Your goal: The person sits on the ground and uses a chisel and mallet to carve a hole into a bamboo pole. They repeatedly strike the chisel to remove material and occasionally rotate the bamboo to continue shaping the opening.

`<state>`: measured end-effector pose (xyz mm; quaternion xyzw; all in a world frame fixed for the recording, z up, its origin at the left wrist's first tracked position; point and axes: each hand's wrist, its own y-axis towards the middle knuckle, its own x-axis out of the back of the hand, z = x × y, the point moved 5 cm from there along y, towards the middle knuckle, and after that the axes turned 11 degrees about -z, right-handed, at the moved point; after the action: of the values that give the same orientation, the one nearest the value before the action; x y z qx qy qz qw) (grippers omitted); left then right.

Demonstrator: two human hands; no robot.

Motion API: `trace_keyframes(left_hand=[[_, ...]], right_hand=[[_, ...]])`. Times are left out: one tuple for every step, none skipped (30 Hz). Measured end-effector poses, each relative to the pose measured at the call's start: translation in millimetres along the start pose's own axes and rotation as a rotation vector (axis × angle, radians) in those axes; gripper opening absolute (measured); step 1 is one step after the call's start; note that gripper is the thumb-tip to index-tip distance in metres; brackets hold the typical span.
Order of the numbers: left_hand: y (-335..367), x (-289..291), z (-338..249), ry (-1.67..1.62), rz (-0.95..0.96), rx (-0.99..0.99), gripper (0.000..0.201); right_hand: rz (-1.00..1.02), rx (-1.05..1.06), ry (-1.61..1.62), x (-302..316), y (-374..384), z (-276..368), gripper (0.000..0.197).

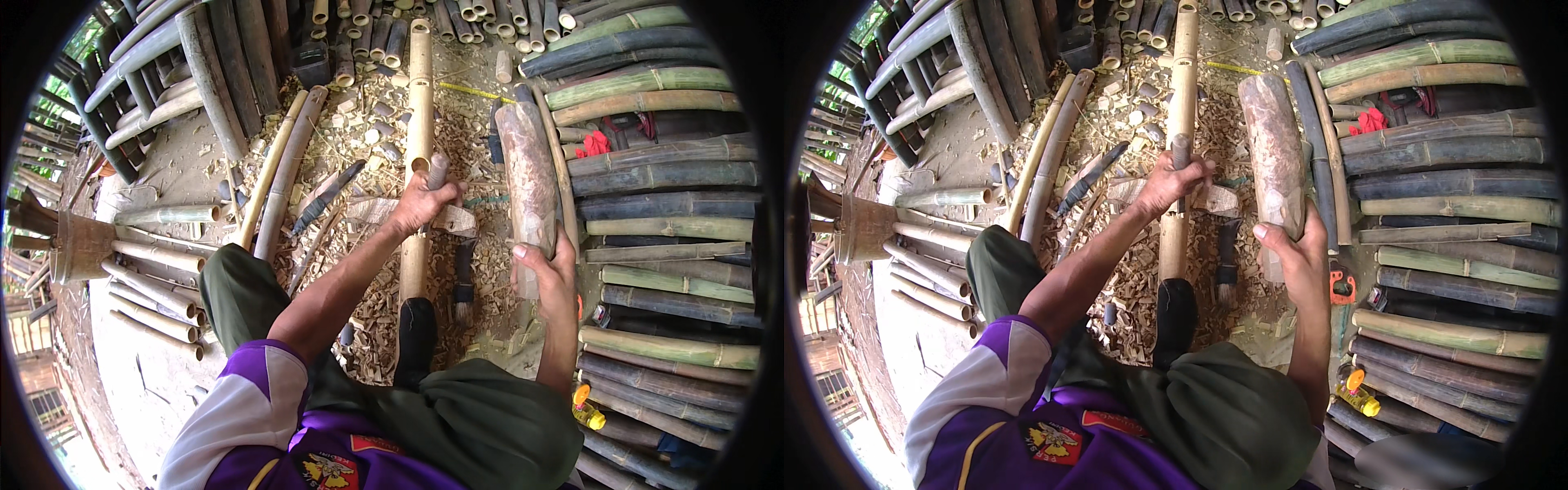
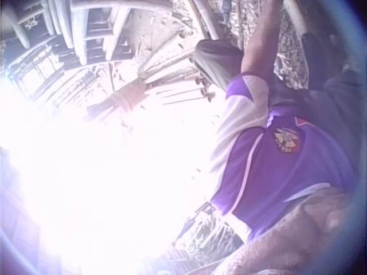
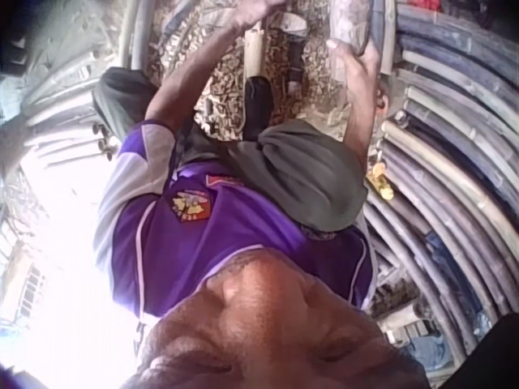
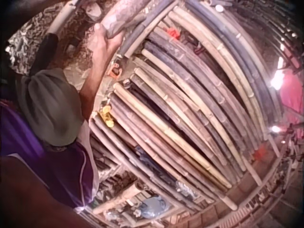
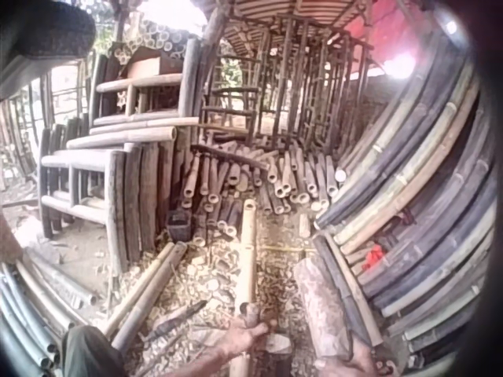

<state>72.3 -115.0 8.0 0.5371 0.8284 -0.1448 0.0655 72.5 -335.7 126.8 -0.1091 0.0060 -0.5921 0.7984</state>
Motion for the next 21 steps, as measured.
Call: trace_keyframes(left_hand=[[-0.4,-0.2,1.0,0.053,0.017,-0.036,0.024],[-0.7,-0.2,2.1,0.106,0.034,-0.072,0.025],[-0.1,-1.0,0.0,0.128,0.043,-0.059,0.026],[-0.2,-2.8,5.2,0.127,0.054,-0.048,0.025],[-0.2,-5.6,12.3,0.125,0.065,-0.036,0.025],[0.4,-6.1,16.7,0.126,0.074,-0.028,0.024],[0.6,-5.9,18.4,0.184,0.102,-0.047,0.018],[0.5,-6.4,23.6,0.174,0.127,-0.064,0.017],[1.3,-6.8,34.1,0.162,0.151,-0.085,0.015],[1.5,-5.3,42.1,0.158,0.171,-0.107,0.014],[-0.8,-1.6,54.1,0.158,0.149,-0.061,0.016],[-5.9,-9.8,53.1,0.225,0.225,-0.033,0.017],[-9.4,-7.3,61.2,0.16,0.226,-0.089,0.021],[-12.8,-3.8,69.0,0.096,0.226,-0.145,0.026],[-21.3,-12.0,58.2,0.304,0.314,-0.054,0.027],[-22.2,-9.7,61.8,0.311,0.293,-0.158,0.028],[-22.5,-5.9,64.6,0.322,0.262,-0.265,0.029],[-26.6,-8.6,50.6,0.435,0.245,-0.496,0.027],[-31.0,-8.5,39.0,0.345,0.225,-0.489,0.023],[-24.0,-4.6,43.8,0.332,0.229,-0.304,0.015],[-21.5,-0.4,35.8,0.217,0.164,-0.264,0.012]], right_hand=[[0.006,-0.02,0.012,-3.2,-1.3,2.4,0.051],[0.007,0.012,0.016,-6.0,-1.3,5.5,0.051],[0.005,0.044,0.017,-7.9,-1.2,8.6,0.051],[0.003,0.076,0.018,-9.1,-1.9,12.1,0.051],[0.004,0.069,0.017,-9.4,-4.0,14.7,0.051],[0.007,0.064,0.019,-10.2,-6.0,19.7,0.05],[0.01,0.059,0.02,-11.4,-7.7,25.0,0.05],[0.003,0.081,0.013,-12.9,-9.2,33.3,0.049],[-0.004,0.106,0.004,-15.6,-10.8,44.4,0.049],[-0.006,0.133,0.004,-19.7,-10.3,50.2,0.048],[-0.026,0.226,-0.018,-23.7,-8.0,54.6,0.05],[-0.072,0.312,-0.063,-23.6,-7.9,54.4,0.052],[-0.102,0.401,-0.091,-32.9,-8.5,52.1,0.053],[-0.133,0.49,-0.119,-38.8,-8.1,48.2,0.055],[-0.099,0.524,-0.359,-36.8,-5.7,32.6,0.059],[0.04,0.232,-0.558,-38.4,-2.9,12.2,0.064],[0.063,0.293,-0.619,-40.9,-3.2,1.1,0.063],[0.083,0.346,-0.679,-43.9,-2.7,-5.6,0.062],[0.039,0.301,-0.547,-38.1,-2.8,-7.4,0.061],[0.0,0.256,-0.414,-33.7,-3.1,-7.1,0.059],[-0.036,0.198,-0.28,-32.8,-5.6,-5.2,0.057]])
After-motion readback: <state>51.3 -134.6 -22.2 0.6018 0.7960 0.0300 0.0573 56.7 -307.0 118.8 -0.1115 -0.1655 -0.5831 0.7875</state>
